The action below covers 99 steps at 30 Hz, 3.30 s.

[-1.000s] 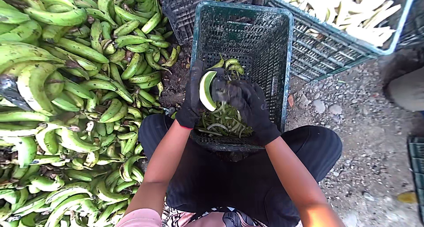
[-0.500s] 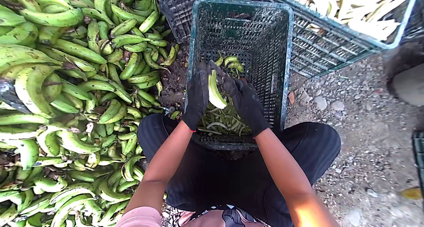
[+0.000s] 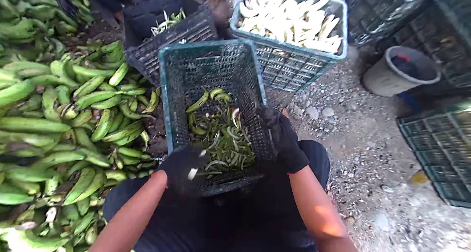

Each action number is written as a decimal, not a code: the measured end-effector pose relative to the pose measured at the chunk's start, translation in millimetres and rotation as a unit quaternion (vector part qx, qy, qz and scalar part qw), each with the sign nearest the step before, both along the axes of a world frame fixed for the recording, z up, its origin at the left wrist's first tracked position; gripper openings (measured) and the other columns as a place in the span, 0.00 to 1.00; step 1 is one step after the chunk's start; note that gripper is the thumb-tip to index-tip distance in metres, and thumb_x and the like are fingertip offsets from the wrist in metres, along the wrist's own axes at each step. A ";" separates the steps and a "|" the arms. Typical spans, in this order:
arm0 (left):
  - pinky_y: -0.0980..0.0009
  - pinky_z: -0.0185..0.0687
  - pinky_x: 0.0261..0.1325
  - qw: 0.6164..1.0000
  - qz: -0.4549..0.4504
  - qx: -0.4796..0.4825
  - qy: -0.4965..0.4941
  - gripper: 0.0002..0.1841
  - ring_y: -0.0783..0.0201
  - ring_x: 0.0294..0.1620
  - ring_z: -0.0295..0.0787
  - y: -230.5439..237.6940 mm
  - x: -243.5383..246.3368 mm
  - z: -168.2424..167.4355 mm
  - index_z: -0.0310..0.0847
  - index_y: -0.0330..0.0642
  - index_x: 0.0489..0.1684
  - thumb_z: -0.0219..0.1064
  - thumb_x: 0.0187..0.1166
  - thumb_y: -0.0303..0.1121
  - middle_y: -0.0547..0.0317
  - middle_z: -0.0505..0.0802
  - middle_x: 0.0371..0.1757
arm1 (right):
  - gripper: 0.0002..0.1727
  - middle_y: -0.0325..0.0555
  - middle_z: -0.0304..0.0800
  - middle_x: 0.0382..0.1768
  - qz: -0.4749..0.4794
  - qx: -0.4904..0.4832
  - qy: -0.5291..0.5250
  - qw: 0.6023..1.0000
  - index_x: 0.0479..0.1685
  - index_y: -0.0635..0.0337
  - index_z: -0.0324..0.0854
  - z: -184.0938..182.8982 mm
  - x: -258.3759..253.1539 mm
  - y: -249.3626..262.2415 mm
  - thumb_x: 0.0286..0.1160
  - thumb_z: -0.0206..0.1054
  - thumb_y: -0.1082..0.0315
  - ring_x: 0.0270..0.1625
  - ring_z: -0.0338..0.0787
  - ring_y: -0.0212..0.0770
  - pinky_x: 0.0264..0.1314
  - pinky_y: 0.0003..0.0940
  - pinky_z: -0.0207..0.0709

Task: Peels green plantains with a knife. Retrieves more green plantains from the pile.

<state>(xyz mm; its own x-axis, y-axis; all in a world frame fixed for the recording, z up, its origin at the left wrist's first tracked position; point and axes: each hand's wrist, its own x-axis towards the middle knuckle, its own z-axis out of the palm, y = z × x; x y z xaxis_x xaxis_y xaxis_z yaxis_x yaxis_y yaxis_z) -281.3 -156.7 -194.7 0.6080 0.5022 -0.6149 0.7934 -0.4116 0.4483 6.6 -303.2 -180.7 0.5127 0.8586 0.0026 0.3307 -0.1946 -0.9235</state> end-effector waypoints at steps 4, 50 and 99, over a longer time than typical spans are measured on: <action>0.47 0.80 0.58 0.996 0.044 -0.051 -0.061 0.23 0.51 0.48 0.85 13.1 57.1 31.4 0.84 0.32 0.56 0.61 0.88 0.48 0.41 0.89 0.48 | 0.33 0.43 0.91 0.59 -0.096 0.100 0.126 0.982 0.70 0.59 0.78 -1.7 22.5 -3.7 0.89 0.42 0.43 0.44 0.91 0.32 0.48 0.34 0.86; 0.32 0.70 0.73 0.433 0.891 -0.113 0.071 0.40 0.33 0.73 0.80 -320.8 -288.6 -247.9 0.76 0.34 0.72 0.41 0.88 0.65 0.29 0.84 0.69 | 0.24 0.65 0.86 0.52 0.224 -0.425 -0.273 0.834 0.61 0.75 0.79 -35.9 -203.3 -1.9 0.93 0.53 0.58 0.50 0.85 0.50 0.58 0.49 0.76; 0.44 0.60 0.84 0.964 0.147 -0.058 -0.213 0.30 0.42 0.81 0.72 4.8 28.2 -1.6 0.75 0.32 0.77 0.44 0.94 0.50 0.35 0.80 0.77 | 0.24 0.64 0.86 0.62 0.248 -0.144 -0.174 0.942 0.41 0.64 0.93 -21.2 -69.0 -6.6 0.64 0.78 0.48 0.63 0.87 0.58 0.67 0.57 0.79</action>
